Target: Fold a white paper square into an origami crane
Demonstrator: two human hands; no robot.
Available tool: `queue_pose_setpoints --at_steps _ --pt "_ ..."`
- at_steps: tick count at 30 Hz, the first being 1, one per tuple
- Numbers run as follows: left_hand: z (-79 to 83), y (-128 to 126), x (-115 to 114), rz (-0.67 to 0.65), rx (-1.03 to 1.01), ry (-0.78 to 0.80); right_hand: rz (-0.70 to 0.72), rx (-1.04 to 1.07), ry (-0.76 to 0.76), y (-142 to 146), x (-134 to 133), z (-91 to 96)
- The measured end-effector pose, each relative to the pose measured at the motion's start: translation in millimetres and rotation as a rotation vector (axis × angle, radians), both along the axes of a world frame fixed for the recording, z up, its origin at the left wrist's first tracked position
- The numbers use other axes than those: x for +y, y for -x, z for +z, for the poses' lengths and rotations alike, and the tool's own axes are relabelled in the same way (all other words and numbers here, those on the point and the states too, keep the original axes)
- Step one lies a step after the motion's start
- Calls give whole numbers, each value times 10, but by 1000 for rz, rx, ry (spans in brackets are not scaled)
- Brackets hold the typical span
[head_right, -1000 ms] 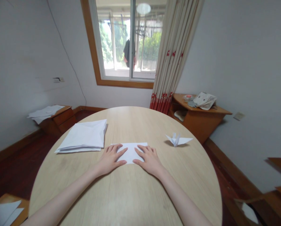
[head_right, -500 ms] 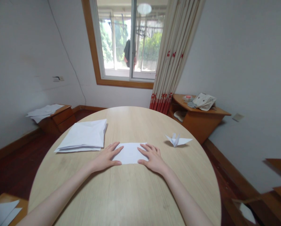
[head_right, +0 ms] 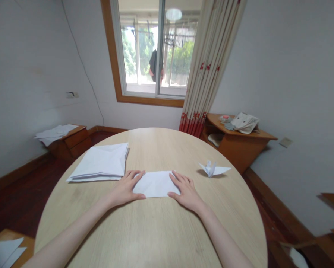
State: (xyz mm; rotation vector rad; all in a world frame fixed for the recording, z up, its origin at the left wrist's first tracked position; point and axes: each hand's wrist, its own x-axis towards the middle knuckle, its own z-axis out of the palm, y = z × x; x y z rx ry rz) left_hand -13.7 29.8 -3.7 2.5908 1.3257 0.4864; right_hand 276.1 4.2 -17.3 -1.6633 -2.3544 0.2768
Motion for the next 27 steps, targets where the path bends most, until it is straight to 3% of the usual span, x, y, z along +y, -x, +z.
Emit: queue_pose_setpoints --at_steps 9,19,27 --pt "-99 -38 -14 -43 -230 -167 -45 241 -62 -61 16 -131" --pt "-30 -53 -77 -79 -229 -380 -91 878 -26 46 -9 -118" --pt "97 -51 -153 -33 -221 -652 -113 840 -231 98 -33 -107"
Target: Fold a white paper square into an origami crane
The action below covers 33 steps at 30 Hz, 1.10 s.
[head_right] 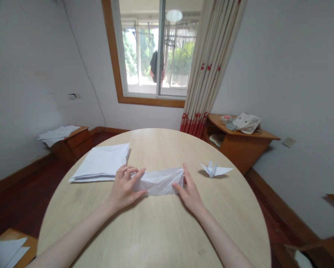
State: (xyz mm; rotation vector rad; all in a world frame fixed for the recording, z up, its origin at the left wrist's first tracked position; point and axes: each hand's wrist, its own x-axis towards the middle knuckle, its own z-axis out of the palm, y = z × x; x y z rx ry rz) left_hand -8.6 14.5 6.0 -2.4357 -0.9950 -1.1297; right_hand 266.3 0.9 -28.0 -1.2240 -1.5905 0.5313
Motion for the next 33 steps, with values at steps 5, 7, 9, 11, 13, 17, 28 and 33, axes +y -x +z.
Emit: queue_pose_setpoints --at_steps 5,7,9,11,13,17,28,33 --pt "51 -10 -56 -25 -22 -20 -74 -79 -128 49 -92 101" --pt "64 -14 -82 -42 -34 -19 -99 -78 -161 74 -129 128" --pt "77 -19 -107 -57 -52 -11 -119 -61 -178 92 -156 138" --pt "88 -25 -130 -79 -76 8 -130 -32 -185 103 -174 139" --pt "101 -34 -152 -105 -108 30 -128 14 -190 112 -187 142" --pt "126 -55 -193 -135 -176 58 -79 119 -182 137 -217 188" --pt "165 -73 -251 -148 -196 92 -55 179 -191 200 -264 260" --pt "214 -77 -288 -151 -152 119 -55 129 -224 218 -289 295"
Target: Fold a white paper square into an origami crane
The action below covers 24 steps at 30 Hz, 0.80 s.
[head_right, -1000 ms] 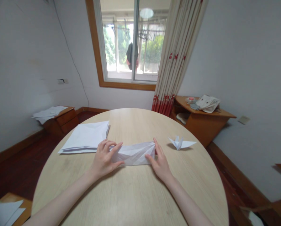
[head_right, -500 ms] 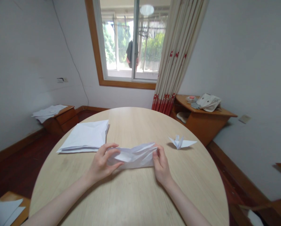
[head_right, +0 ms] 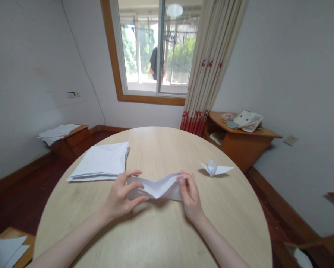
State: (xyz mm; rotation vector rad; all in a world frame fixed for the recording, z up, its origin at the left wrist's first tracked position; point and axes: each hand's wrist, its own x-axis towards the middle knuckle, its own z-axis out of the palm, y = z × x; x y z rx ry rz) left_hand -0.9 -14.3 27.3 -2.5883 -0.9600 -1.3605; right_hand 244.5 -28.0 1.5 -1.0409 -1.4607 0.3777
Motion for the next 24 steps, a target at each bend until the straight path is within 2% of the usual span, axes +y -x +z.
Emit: queue_pose_setpoints --at_steps 13,24 --pt "124 -28 -112 53 137 96 -19 -174 -150 72 -84 -28" --pt "69 -39 -95 107 177 115 -21 -274 -193 86 -125 6"
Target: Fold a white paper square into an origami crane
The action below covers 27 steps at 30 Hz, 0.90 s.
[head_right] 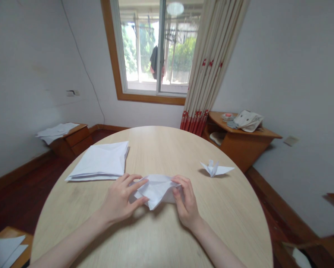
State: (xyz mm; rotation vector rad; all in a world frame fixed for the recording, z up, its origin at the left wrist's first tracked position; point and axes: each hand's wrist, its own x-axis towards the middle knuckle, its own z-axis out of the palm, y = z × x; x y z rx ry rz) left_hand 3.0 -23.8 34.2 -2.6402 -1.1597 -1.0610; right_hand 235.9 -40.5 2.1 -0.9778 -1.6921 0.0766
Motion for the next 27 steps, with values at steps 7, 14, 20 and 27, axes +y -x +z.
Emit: queue_pose_setpoints --at_steps 7,14,20,27 --pt "71 8 -28 15 134 17 63 -81 -68 24 -43 49" --pt "87 -1 -51 26 170 46 80 -147 -94 39 -69 63" --pt "114 39 -40 -92 98 59 17 -98 -86 32 -34 49" --pt "159 88 -27 -219 93 113 -40 -87 -87 16 11 34"
